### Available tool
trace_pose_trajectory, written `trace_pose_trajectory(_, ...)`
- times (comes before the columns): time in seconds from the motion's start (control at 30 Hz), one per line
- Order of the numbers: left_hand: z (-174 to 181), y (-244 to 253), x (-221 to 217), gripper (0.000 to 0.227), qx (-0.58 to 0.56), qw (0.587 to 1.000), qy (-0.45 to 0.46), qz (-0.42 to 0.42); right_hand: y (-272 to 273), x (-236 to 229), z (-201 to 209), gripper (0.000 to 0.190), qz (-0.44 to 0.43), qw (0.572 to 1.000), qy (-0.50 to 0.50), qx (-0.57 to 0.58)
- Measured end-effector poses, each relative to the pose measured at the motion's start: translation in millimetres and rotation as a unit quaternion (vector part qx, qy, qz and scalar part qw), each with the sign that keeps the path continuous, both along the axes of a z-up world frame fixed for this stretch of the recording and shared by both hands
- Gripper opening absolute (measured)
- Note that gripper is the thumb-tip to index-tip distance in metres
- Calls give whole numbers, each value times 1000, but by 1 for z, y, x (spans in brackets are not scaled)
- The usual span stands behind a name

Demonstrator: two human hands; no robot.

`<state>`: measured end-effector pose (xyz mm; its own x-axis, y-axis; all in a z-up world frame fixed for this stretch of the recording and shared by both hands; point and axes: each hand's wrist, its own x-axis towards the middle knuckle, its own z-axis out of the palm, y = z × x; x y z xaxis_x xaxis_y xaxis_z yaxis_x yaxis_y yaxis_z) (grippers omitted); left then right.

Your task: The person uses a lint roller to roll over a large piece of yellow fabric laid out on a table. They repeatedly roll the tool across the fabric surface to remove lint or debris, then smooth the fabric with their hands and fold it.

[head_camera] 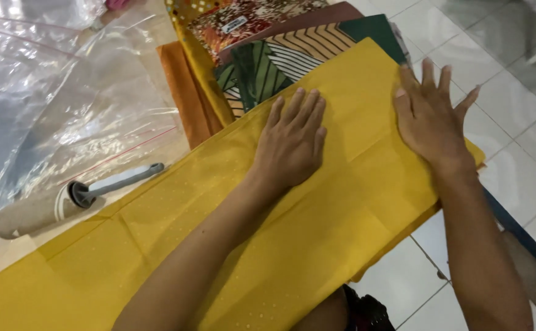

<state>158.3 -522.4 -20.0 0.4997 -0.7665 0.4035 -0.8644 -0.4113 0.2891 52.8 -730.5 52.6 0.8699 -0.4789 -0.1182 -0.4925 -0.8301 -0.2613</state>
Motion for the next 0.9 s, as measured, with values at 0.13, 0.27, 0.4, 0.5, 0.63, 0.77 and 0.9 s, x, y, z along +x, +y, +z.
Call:
trace_pose_trajectory(0.13,9,2,-1,49,-25,999,-36,0,31,-38,-16,61,106,980,-161,-40)
trace_pose_trajectory(0.27,7,2,-2,44,-42,996,-75,-2,45,-55,-11,64,180,983,-36,18)
trace_pose_trajectory(0.4,3,-1,-3,49,-40,997,-60,4,-40,-60,-72,54,130,949,-220,-185)
trace_pose_trajectory(0.5,12,-2,-5,53,-3,1000,-12,8,-34,-64,-52,92,-72,994,-77,-9)
trace_pose_trajectory(0.63,14,-2,-7,57,35,999,-7,22,17,-76,-54,56,163,951,-229,-130)
trace_pose_trajectory(0.77,17,-2,-7,57,46,999,-9,24,5,-70,-54,59,145,972,-133,-131)
trace_pose_trajectory(0.9,16,-4,-7,57,53,998,-24,21,-34,-82,-47,73,-15,995,-88,-40)
